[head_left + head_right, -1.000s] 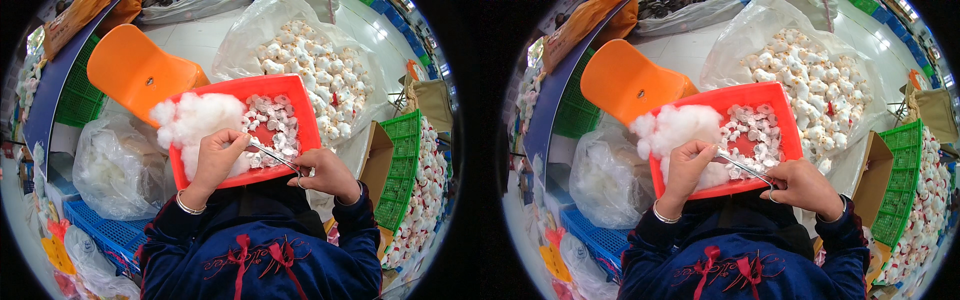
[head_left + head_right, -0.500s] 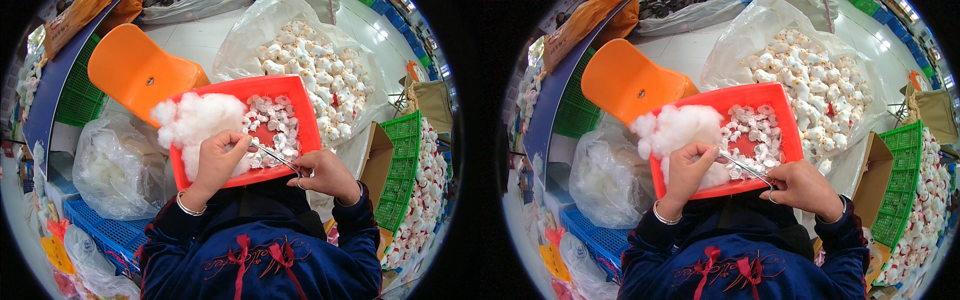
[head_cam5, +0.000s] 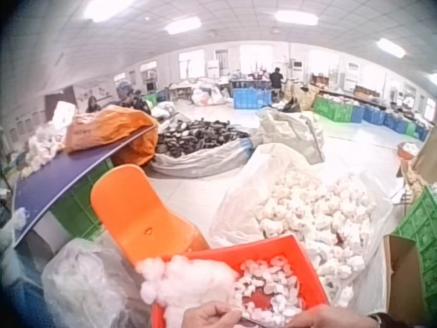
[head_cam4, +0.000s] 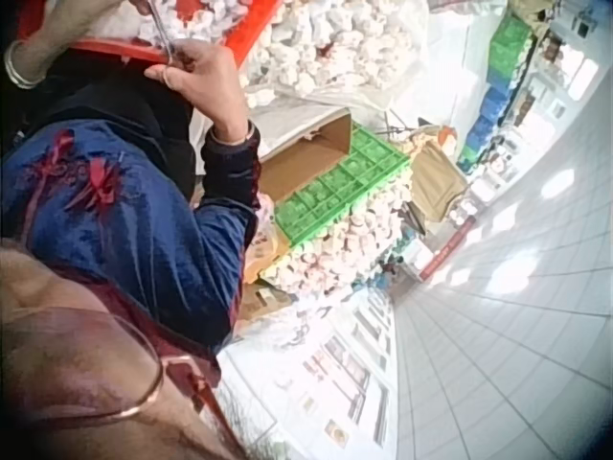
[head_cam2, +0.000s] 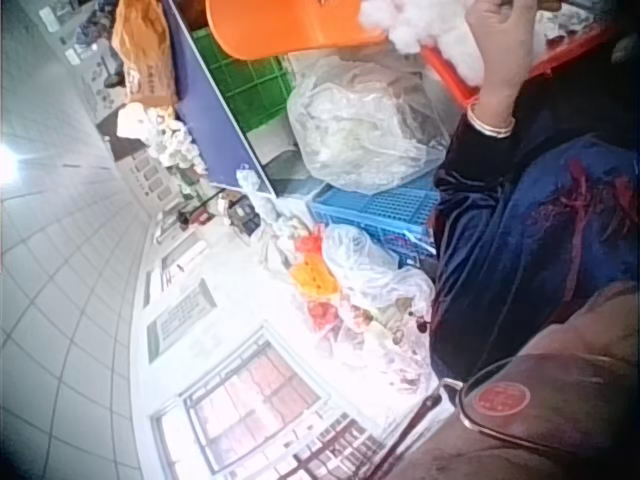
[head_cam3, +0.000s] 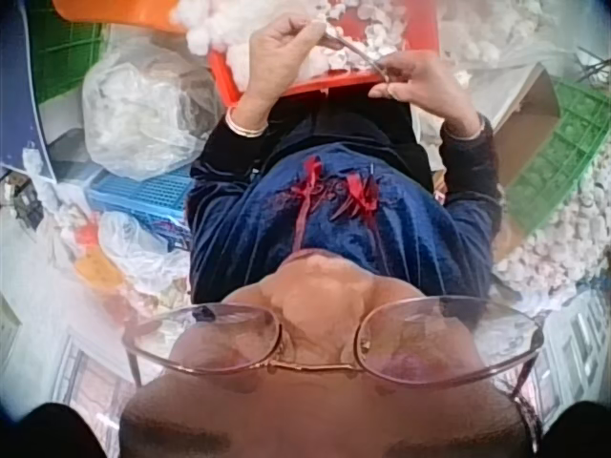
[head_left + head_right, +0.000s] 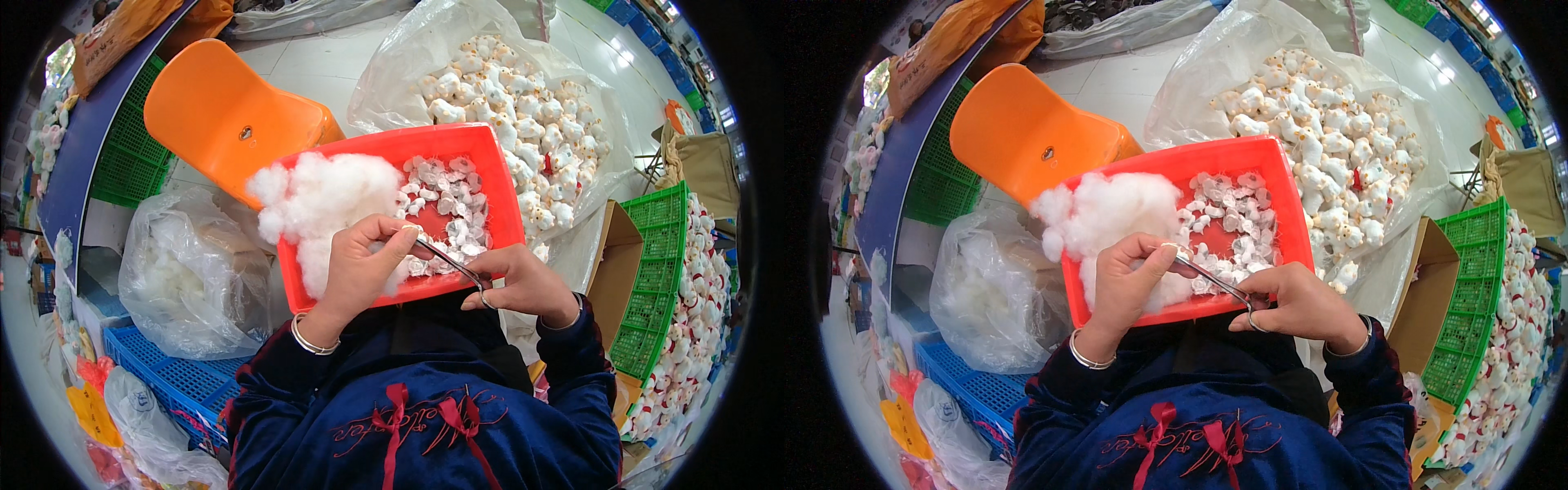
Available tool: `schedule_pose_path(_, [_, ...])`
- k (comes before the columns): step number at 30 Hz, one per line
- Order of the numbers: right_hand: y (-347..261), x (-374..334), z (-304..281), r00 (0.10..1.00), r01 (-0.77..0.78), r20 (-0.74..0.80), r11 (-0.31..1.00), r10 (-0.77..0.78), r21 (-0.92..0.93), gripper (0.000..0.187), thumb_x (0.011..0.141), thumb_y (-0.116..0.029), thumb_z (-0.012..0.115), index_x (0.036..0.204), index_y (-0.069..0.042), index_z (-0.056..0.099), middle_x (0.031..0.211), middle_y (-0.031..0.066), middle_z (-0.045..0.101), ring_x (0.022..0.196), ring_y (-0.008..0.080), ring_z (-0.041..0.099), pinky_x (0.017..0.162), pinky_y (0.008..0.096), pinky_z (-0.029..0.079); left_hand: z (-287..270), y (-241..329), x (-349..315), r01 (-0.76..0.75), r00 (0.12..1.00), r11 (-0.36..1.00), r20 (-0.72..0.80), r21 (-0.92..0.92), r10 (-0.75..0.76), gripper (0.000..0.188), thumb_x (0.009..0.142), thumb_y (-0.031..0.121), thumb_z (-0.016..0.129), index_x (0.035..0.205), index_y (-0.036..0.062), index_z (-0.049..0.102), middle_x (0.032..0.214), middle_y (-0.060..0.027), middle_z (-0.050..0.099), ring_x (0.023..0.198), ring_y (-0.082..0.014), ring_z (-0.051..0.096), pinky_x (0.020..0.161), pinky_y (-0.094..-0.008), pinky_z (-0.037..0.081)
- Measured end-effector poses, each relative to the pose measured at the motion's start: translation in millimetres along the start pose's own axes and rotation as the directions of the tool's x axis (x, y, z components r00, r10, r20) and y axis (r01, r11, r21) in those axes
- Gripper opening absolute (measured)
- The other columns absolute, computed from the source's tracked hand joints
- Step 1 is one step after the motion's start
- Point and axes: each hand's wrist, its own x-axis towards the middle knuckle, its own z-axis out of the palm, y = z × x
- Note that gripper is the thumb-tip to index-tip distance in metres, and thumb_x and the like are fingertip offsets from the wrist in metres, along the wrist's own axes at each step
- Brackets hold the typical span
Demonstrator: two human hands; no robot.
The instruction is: The person repeatedly pulls small pieces of white cotton and inserts them into small white objects using a metal tool. The person works over a red tray, handling the cotton and objects one at a time.
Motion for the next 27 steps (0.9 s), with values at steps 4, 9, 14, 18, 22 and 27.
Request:
schedule_pose_path(4, [3,0,3,1.000,-0.006,-0.008,0.998,0.006,0.069,0.031,0.082,-0.019,0.089,0.094,0.001,0.069,0.069,0.0022,0.053,0.067,0.0113,0.049,0.062,0.0307,0.043,-7,3,0,0.032,0.999,0.993,0.037,-0.110,-0.029,0.015,0.103,0.008,0.066,0.104,-0.0055,0.073,0.095,-0.0100,0.077,0.087,-0.0147,0.075,0.082,-0.0265,0.058])
schedule_pose_path(9, [5,1,5,0.998,0.044,-0.046,0.999,-0.045,-0.022,0.033,0.081,-0.022,0.090,0.093,0.001,0.069,0.069,0.0038,0.055,0.067,0.0131,0.051,0.063,0.0312,0.044,-11,-4,1,-0.031,1.000,0.999,-0.005,-0.027,0.031,0.013,0.102,0.007,0.067,0.105,-0.0040,0.073,0.089,-0.0059,0.074,0.083,-0.0110,0.070,0.080,-0.0246,0.054])
schedule_pose_path(14, [5,2,6,0.998,0.045,-0.047,0.994,-0.049,-0.097,0.045,0.076,-0.029,0.094,0.098,0.001,0.069,0.079,0.0068,0.062,0.074,0.0170,0.059,0.068,0.0311,0.050,-3,-1,-2,-0.069,0.994,0.995,-0.091,-0.070,0.063,0.007,0.101,0.005,0.069,0.105,-0.0009,0.071,0.092,-0.0039,0.071,0.084,-0.0096,0.069,0.077,-0.0244,0.054])
schedule_pose_path(18, [5,3,7,0.996,0.052,-0.061,0.994,-0.058,-0.101,0.057,0.072,-0.031,0.096,0.109,0.002,0.068,0.095,0.0103,0.067,0.088,0.0210,0.065,0.080,0.0319,0.054,2,2,-7,-0.180,0.980,0.983,-0.077,0.041,0.183,0.007,0.099,0.002,0.070,0.106,-0.0007,0.070,0.096,-0.0054,0.071,0.084,-0.0109,0.069,0.075,-0.0255,0.055])
schedule_pose_path(22, [7,6,10,0.994,0.085,-0.060,0.993,-0.090,-0.078,0.063,0.072,-0.030,0.097,0.117,0.002,0.067,0.101,0.0114,0.068,0.095,0.0227,0.066,0.085,0.0337,0.054,2,-7,-5,-0.407,0.891,0.852,-0.063,0.329,0.450,0.010,0.096,-0.002,0.071,0.107,-0.0022,0.070,0.093,-0.0091,0.072,0.082,-0.0149,0.071,0.073,-0.0268,0.056])
schedule_pose_path(27, [4,11,18,0.984,0.103,-0.136,0.992,-0.112,-0.067,0.058,0.074,-0.030,0.095,0.116,0.001,0.069,0.097,0.0106,0.069,0.090,0.0217,0.066,0.082,0.0340,0.054,1,-12,-1,-0.468,0.804,0.658,-0.024,0.590,0.594,0.017,0.093,-0.005,0.072,0.109,-0.0025,0.071,0.097,-0.0170,0.074,0.080,-0.0241,0.074,0.070,-0.0311,0.058])
